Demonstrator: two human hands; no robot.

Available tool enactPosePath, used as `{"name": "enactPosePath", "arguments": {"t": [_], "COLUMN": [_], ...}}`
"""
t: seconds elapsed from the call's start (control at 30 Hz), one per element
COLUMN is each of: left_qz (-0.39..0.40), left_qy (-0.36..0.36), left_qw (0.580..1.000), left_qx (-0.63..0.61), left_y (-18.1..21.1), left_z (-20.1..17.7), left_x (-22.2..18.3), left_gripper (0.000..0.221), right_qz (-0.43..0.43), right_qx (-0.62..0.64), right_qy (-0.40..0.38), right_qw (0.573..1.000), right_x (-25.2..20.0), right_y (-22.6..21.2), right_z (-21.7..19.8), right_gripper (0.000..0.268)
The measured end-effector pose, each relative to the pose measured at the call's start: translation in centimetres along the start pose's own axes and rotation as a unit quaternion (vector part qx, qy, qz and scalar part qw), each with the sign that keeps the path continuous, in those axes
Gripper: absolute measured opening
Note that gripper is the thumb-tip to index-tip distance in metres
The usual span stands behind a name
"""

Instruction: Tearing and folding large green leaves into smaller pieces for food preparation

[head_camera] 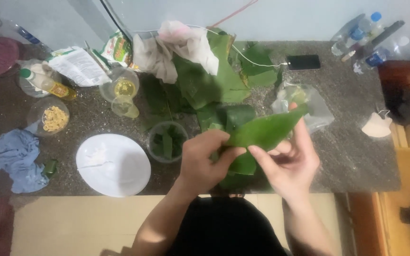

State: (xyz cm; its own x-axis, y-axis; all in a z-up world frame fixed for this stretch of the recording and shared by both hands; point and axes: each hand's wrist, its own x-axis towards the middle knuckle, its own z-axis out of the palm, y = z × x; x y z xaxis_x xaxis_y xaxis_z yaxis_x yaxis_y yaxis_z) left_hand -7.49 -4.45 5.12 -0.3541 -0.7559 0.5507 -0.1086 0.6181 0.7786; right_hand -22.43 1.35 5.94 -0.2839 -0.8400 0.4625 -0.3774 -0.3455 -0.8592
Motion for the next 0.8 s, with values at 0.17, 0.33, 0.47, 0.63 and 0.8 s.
{"name": "enactPosePath", "arguments": {"t": [0.17, 0.33, 0.47, 0.63, 0.8], "left_qz": [-0.017, -0.039, 0.011, -0.034, -0.122], "left_qy": [-0.034, -0.046, -0.005, 0.034, -0.016], "left_qw": [0.999, 0.995, 0.979, 0.959, 0.96], "left_qx": [-0.025, -0.08, -0.201, -0.28, -0.251], "left_y": [0.2, 1.2, 2.1, -0.2, -2.9], "left_z": [0.0, -0.8, -1.8, -0.8, 1.2], "left_x": [0.0, 0.0, 0.3, 0.4, 0.0], "left_gripper": [0.028, 0.03, 0.022, 0.005, 0.027], "right_qz": [-0.035, -0.006, -0.007, -0.019, 0.051], "right_qx": [0.006, -0.078, -0.073, -0.041, -0.009], "right_qy": [0.023, 0.059, 0.111, 0.127, 0.115], "right_qw": [0.999, 0.995, 0.991, 0.991, 0.992], "right_x": [0.1, 1.6, 3.0, 3.1, 3.0], "right_y": [1.9, 3.1, 3.7, 6.5, 7.3], "right_z": [0.0, -1.7, -3.2, -4.4, -4.4], "right_gripper": [0.077, 0.072, 0.066, 0.073, 0.043]}}
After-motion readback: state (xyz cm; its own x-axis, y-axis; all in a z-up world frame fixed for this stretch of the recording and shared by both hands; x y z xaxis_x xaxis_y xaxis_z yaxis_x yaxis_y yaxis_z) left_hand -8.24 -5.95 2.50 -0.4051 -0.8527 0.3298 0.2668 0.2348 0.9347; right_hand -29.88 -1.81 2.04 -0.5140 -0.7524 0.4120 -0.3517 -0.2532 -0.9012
